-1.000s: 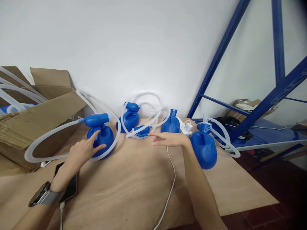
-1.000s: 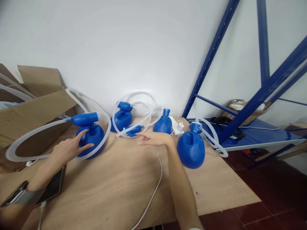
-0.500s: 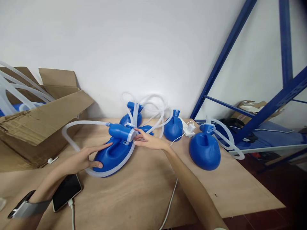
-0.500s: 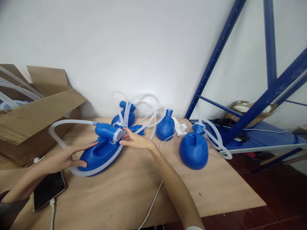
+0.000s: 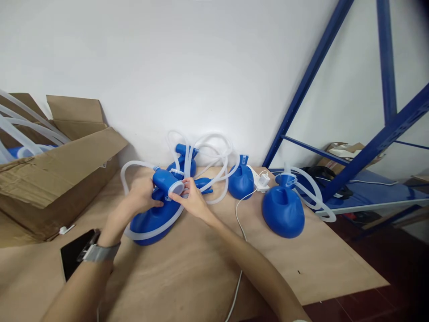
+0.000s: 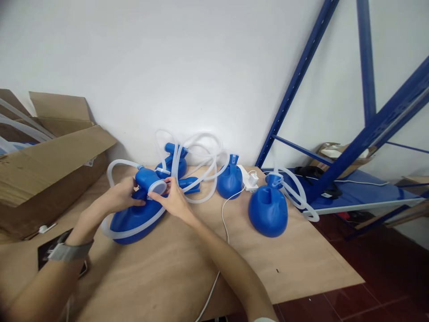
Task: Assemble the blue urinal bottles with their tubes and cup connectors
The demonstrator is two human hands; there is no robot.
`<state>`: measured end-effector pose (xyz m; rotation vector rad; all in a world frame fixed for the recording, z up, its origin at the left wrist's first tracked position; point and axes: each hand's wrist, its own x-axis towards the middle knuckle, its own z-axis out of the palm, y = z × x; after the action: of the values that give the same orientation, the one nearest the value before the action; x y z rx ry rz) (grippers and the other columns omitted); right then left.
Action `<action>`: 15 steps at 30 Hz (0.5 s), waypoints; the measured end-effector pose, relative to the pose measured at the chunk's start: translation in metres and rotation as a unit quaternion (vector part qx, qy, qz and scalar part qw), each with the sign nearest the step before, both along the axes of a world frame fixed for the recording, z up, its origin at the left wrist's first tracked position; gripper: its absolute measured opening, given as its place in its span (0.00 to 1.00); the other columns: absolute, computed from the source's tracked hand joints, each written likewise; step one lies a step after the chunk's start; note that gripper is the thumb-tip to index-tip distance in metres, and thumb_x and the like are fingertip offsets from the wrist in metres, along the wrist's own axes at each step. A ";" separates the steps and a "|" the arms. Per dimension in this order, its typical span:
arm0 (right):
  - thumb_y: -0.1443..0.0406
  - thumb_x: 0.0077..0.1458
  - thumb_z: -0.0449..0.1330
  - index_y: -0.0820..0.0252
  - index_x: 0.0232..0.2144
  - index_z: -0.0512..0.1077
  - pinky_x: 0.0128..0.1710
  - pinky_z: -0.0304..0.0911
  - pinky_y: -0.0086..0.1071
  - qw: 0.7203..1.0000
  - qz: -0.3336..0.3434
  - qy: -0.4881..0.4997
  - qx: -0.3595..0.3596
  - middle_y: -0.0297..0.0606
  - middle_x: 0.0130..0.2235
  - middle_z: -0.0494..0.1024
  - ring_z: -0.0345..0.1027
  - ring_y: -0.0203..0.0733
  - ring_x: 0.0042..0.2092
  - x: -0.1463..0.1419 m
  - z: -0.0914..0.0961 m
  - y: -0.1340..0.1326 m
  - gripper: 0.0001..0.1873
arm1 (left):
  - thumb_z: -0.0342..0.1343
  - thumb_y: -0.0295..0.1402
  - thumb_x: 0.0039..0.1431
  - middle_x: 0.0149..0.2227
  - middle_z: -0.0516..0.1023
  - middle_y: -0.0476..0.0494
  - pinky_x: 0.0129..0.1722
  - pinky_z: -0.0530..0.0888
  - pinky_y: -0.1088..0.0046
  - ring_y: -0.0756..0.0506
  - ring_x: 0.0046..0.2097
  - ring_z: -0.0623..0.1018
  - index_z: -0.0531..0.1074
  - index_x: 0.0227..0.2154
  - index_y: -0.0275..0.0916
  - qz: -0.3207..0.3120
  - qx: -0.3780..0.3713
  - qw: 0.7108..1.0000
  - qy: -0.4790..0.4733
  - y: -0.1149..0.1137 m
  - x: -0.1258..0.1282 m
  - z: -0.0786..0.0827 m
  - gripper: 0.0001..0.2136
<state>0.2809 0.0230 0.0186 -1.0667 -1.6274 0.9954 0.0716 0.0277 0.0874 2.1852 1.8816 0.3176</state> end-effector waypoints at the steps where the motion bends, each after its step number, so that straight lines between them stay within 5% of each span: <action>1: 0.50 0.51 0.72 0.52 0.53 0.62 0.46 0.75 0.45 1.000 -0.010 -0.015 0.013 0.40 0.48 0.79 0.78 0.49 0.44 -0.002 0.002 0.001 0.34 | 0.67 0.44 0.41 0.46 0.83 0.39 0.48 0.79 0.59 0.30 0.50 0.82 0.77 0.41 0.43 0.000 0.000 1.000 0.014 0.003 0.005 0.002 0.22; 6: 0.53 0.53 0.68 0.51 0.59 0.63 0.47 0.71 0.47 0.977 -0.078 -0.148 0.128 0.37 0.39 0.79 0.77 0.55 0.42 -0.003 0.022 0.001 0.34 | 0.70 0.41 0.33 0.37 0.83 0.42 0.40 0.79 0.61 0.30 0.45 0.83 0.76 0.30 0.44 0.013 -0.054 0.998 0.031 0.019 -0.001 0.009 0.17; 9: 0.55 0.58 0.61 0.52 0.57 0.69 0.48 0.69 0.44 0.964 -0.062 -0.199 0.163 0.38 0.38 0.78 0.76 0.54 0.42 0.013 0.043 -0.002 0.25 | 0.68 0.47 0.38 0.36 0.83 0.38 0.37 0.78 0.61 0.28 0.45 0.83 0.75 0.30 0.42 0.045 -0.073 0.996 0.039 0.026 -0.018 0.010 0.18; 15: 0.54 0.65 0.48 0.52 0.53 0.70 0.33 0.67 0.35 0.990 -0.068 -0.060 0.112 0.33 0.30 0.71 0.69 0.44 0.30 0.072 0.082 0.006 0.21 | 0.68 0.52 0.40 0.45 0.85 0.39 0.43 0.78 0.64 0.33 0.47 0.83 0.75 0.38 0.42 0.008 -0.086 0.996 0.006 0.014 -0.036 0.019 0.25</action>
<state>0.3525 0.0288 0.1005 -1.0833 -1.6937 0.6517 0.0356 0.0421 0.1068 2.0646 1.8580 0.1402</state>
